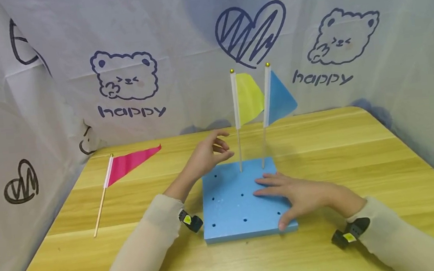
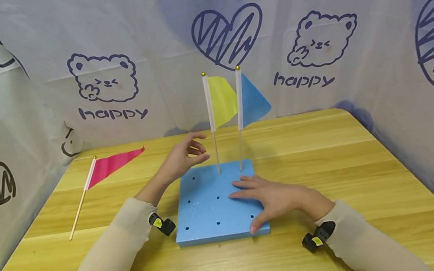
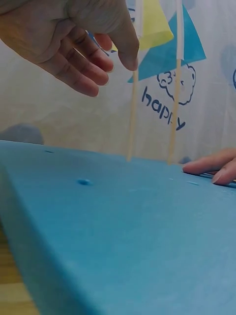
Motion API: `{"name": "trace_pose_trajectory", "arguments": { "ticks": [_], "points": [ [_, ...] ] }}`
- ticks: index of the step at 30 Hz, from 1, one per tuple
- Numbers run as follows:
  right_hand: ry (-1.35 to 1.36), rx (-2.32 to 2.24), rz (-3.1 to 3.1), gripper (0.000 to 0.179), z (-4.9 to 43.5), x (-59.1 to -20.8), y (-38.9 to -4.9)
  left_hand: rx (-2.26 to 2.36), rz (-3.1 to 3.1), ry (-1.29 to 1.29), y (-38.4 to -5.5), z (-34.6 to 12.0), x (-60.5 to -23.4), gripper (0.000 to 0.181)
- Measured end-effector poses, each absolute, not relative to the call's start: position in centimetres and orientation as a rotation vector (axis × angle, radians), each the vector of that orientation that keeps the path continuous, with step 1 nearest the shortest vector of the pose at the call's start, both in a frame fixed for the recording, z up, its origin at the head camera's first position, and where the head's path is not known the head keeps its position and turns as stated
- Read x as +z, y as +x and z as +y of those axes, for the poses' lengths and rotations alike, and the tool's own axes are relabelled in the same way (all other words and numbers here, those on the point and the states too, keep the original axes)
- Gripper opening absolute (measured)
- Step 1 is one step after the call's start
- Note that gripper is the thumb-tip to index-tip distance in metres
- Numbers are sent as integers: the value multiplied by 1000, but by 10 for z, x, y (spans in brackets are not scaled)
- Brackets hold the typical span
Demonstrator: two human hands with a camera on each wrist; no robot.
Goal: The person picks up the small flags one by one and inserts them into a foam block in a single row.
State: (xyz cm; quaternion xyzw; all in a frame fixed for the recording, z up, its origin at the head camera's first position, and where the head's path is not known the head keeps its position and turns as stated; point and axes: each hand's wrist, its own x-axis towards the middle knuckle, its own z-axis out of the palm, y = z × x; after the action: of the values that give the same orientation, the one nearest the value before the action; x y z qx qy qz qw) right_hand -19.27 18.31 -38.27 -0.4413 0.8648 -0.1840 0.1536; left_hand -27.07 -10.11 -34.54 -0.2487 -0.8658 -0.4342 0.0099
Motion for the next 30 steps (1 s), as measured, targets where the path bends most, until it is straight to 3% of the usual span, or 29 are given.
{"name": "trace_pose_trajectory", "arguments": {
  "ticks": [30],
  "points": [
    [-1298, -533, 2482, 95, 183, -382, -191, -1314, -2777, -659, -257, -189, -355, 53]
  ]
}}
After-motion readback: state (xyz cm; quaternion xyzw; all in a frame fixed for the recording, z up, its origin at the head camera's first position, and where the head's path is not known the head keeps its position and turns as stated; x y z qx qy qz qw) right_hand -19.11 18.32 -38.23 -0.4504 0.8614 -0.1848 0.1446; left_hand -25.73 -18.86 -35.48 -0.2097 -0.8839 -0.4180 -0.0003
